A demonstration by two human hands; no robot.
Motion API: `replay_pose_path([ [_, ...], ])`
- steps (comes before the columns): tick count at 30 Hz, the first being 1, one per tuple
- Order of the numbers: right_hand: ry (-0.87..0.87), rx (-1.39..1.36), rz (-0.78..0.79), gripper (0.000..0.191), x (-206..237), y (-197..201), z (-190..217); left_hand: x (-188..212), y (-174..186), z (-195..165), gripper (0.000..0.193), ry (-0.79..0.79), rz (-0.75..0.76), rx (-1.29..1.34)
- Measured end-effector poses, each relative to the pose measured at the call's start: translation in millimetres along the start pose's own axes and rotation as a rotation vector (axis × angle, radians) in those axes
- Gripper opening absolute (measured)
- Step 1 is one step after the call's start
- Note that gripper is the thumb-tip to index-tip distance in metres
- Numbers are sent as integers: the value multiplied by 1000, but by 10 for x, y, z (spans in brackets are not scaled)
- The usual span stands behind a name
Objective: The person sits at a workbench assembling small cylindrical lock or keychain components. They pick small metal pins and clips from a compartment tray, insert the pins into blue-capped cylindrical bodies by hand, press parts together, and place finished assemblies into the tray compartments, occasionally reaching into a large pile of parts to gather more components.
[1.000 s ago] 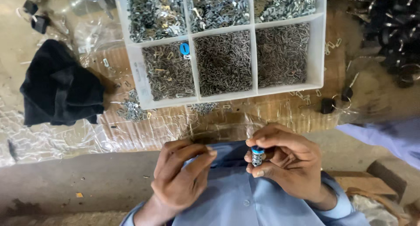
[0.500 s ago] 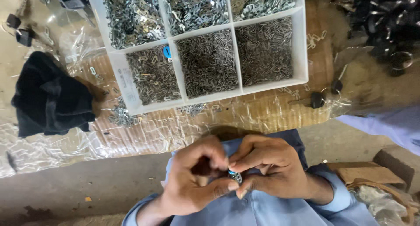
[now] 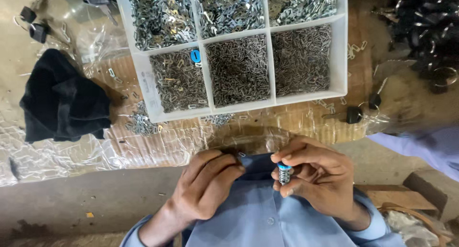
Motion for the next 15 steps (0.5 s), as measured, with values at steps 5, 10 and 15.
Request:
replay_pose_path([
  [5, -8, -36, -5, 43, -42, -96, -40, 228, 67, 101, 25, 263, -113, -31],
  [10, -5, -18, -31, 44, -41, -92, -22, 129, 30, -17, 28, 101, -30, -93],
  [15, -14, -35, 0, 45, -24, -184, 8, 124, 158, 85, 20, 182, -136, 0],
])
Point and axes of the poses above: each hand's wrist, its own x-axis away from the middle knuckle, its own y-axis out of the back of the hand, z = x × y, the point moved 8 cm from there along -x, towards the middle knuckle, and after that the axes turned 7 degrees about -y, right-handed, at the moved point
